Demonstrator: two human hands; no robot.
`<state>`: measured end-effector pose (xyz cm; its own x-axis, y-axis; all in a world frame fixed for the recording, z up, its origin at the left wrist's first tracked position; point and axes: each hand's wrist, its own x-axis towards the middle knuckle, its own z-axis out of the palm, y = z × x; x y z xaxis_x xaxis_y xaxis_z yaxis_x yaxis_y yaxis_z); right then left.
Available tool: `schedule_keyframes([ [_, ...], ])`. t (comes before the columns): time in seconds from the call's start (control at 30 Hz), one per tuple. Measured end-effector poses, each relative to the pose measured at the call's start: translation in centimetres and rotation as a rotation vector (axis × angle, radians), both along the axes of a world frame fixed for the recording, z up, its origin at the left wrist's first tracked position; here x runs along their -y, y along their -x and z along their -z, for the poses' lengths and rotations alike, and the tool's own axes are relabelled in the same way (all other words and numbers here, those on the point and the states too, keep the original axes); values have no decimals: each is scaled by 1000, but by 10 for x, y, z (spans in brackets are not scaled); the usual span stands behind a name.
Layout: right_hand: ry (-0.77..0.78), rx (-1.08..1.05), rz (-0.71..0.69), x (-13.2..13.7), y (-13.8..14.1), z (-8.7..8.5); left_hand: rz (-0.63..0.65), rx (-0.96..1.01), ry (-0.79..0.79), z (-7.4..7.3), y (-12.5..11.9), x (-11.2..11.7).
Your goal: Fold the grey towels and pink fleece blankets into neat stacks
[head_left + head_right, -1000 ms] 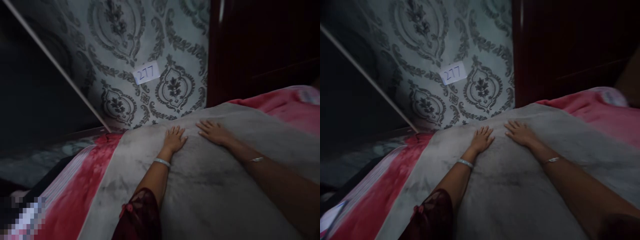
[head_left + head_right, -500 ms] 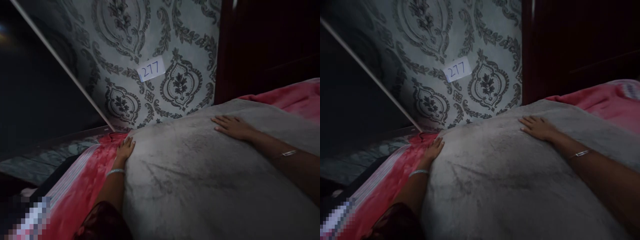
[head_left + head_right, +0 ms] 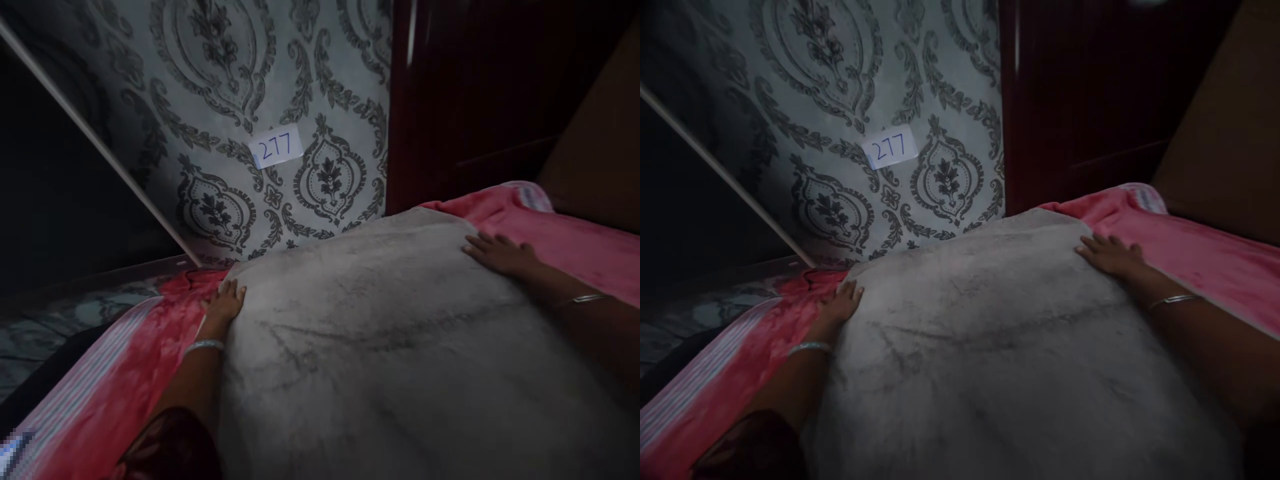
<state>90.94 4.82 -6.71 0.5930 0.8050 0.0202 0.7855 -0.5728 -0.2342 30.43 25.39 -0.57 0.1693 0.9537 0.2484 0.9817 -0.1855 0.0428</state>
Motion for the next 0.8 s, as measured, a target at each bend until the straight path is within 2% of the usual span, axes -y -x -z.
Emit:
schedule_keyframes([
  [0.1,24,50,-40,11,55,-12,49,-30,53,-3,-27,24],
  [0.2,23,113,-233,23,134,-13,167,-80,139,6,-68,75],
  [0.27,-17,122,-482,34,195,-11,453,-145,241,18,-98,125],
  [0.33,-105,102,-695,47,248,-8,708,-141,237,30,-119,177],
  [0.37,-142,86,-783,54,268,-7,785,-130,209,34,-124,199],
  [0.43,-194,63,-875,66,284,-6,807,-115,154,39,-118,228],
  [0.47,-199,66,-860,72,280,-6,771,-119,140,39,-108,233],
  [0.53,-170,103,-703,87,249,-7,598,-136,122,35,-73,229],
  [0.67,-50,189,-198,135,149,-7,166,-196,57,34,35,196],
  [0.73,-6,175,-10,164,109,-4,54,-171,24,39,90,187],
  [0.8,16,173,69,190,87,1,66,-171,-3,43,129,188],
])
